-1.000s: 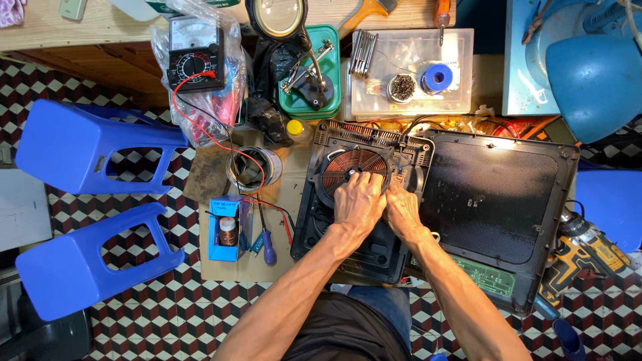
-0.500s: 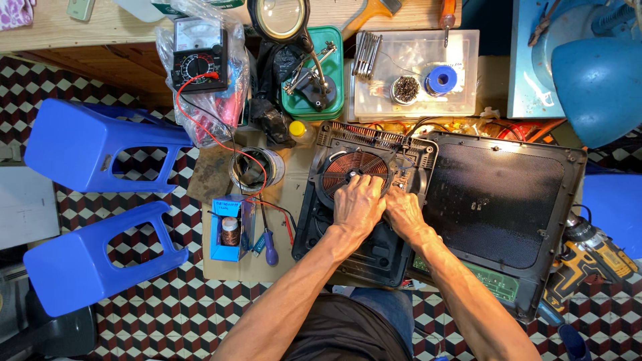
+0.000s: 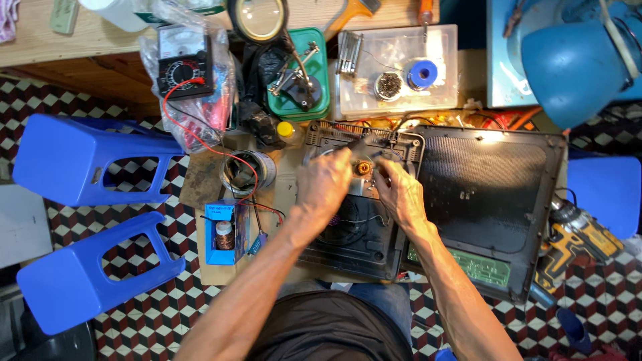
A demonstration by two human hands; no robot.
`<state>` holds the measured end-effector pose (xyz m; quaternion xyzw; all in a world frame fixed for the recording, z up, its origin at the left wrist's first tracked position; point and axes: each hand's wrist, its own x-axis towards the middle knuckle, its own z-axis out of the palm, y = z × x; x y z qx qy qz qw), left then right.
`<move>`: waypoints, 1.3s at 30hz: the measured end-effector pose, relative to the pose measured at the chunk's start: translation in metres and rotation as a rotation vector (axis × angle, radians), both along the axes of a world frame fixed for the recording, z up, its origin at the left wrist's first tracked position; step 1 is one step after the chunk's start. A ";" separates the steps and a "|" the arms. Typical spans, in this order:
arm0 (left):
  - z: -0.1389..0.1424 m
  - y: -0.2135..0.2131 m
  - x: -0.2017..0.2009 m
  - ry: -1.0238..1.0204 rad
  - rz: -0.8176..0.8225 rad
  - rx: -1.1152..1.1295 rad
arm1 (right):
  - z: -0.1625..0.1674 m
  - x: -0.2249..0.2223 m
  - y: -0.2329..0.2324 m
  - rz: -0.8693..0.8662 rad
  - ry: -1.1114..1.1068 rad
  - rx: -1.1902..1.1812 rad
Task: The person uses a cordless drill to remove screws from a fan and a circuit board inside an open electronic device. They then lift out the fan and the circuit board, disconnecting wires as needed.
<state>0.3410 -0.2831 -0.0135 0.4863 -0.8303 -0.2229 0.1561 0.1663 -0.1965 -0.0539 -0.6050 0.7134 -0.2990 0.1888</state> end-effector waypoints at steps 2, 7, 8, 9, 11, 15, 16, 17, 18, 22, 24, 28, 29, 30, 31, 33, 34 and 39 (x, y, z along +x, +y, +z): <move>0.002 -0.023 0.006 -0.049 -0.058 -0.086 | 0.007 -0.002 0.001 -0.066 -0.072 -0.039; -0.001 -0.060 0.013 0.021 -0.188 -0.177 | 0.017 -0.010 0.027 -0.382 -0.354 0.129; -0.003 -0.065 0.011 0.028 -0.215 -0.208 | 0.019 -0.010 0.038 -0.423 -0.386 0.135; -0.006 -0.070 0.009 -0.005 -0.225 -0.163 | 0.020 -0.010 0.049 -0.448 -0.384 0.175; -0.012 -0.078 0.003 -0.070 -0.247 -0.073 | 0.022 -0.007 0.074 -0.499 -0.380 0.256; -0.027 -0.091 -0.011 -0.120 -0.265 -0.206 | 0.024 0.002 0.118 -0.555 -0.456 0.372; -0.031 -0.093 -0.015 -0.133 -0.234 -0.232 | 0.023 0.005 0.127 -0.552 -0.462 0.381; -0.034 -0.095 -0.017 -0.144 -0.204 -0.259 | 0.022 0.008 0.134 -0.550 -0.467 0.389; -0.036 -0.095 -0.018 -0.149 -0.183 -0.269 | 0.021 0.010 0.140 -0.547 -0.473 0.406; -0.042 -0.094 -0.010 -0.196 -0.135 -0.326 | 0.010 0.018 0.159 -0.557 -0.495 0.467; -0.043 -0.094 -0.005 -0.207 -0.139 -0.348 | 0.005 0.020 0.164 -0.558 -0.501 0.474; -0.044 -0.095 -0.001 -0.197 -0.156 -0.357 | 0.006 0.019 0.170 -0.533 -0.500 0.454; -0.044 -0.095 -0.001 -0.196 -0.160 -0.358 | 0.009 0.018 0.171 -0.531 -0.495 0.451; -0.044 -0.095 -0.002 -0.191 -0.166 -0.377 | 0.013 0.016 0.174 -0.552 -0.487 0.444; -0.044 -0.094 -0.002 -0.185 -0.174 -0.395 | 0.019 0.014 0.178 -0.575 -0.477 0.438; -0.043 -0.093 -0.004 -0.181 -0.189 -0.413 | 0.031 0.007 0.186 -0.636 -0.471 0.420; -0.043 -0.093 -0.003 -0.185 -0.197 -0.412 | 0.036 0.003 0.191 -0.674 -0.477 0.408; -0.042 -0.090 -0.002 -0.184 -0.193 -0.419 | 0.057 -0.013 0.216 -0.845 -0.532 0.426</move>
